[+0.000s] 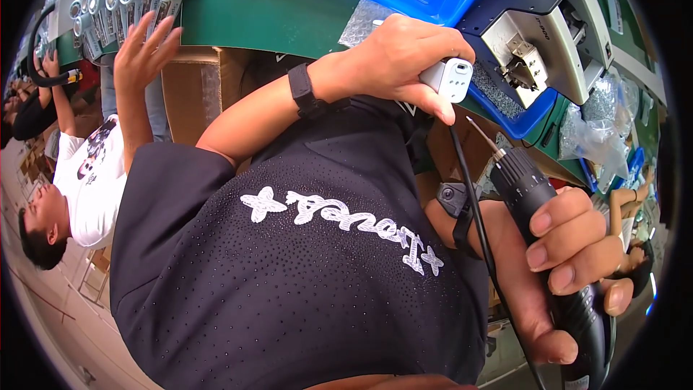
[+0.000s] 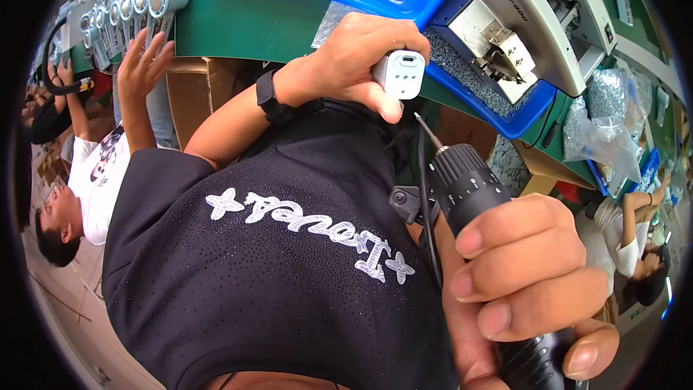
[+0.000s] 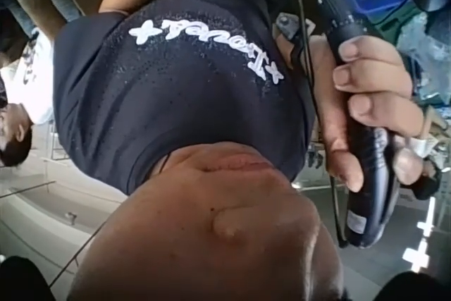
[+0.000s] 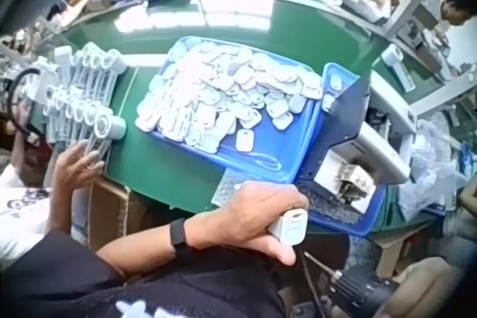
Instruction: The person assembles handheld fans by picking up a fan body and a back cover, fitting them together, and driving a screw into the casing with a power screwdriver. This process is repeated for several fans, handling each component one at a time.
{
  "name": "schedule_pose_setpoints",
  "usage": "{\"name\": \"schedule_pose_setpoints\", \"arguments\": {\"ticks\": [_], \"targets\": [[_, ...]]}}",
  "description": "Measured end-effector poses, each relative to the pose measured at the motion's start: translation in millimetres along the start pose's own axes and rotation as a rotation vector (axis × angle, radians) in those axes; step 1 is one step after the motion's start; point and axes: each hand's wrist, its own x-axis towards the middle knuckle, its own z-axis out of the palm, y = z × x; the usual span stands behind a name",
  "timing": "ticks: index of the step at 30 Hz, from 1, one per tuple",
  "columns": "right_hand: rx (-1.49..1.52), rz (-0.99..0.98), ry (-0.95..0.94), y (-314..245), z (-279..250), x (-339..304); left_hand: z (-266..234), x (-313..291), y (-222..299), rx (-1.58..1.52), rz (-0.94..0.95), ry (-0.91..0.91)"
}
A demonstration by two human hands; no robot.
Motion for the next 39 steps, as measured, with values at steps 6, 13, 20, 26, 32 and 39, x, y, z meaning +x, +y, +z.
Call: {"name": "schedule_pose_setpoints", "arguments": {"ticks": [6,13,20,26,32,39], "targets": [[-0.033,-0.012,0.036,25,8,0,-1,2,5,0.0,0.001,-0.002],[0.117,0.003,0.032,34,12,-2,0,-1,6,-0.026,-0.023,0.008],[0.085,0.074,0.061,33,9,3,-9,6,16,0.066,-0.044,-0.053],[0.237,0.043,0.093,36,-11,18,-66,44,34,0.346,0.089,-0.282],[-0.495,0.413,0.136,86,-1,29,-142,157,-53,0.857,0.22,-0.465],[-1.42,0.52,-0.287,191,14,25,-213,237,-154,0.632,-0.626,-0.757]]}}
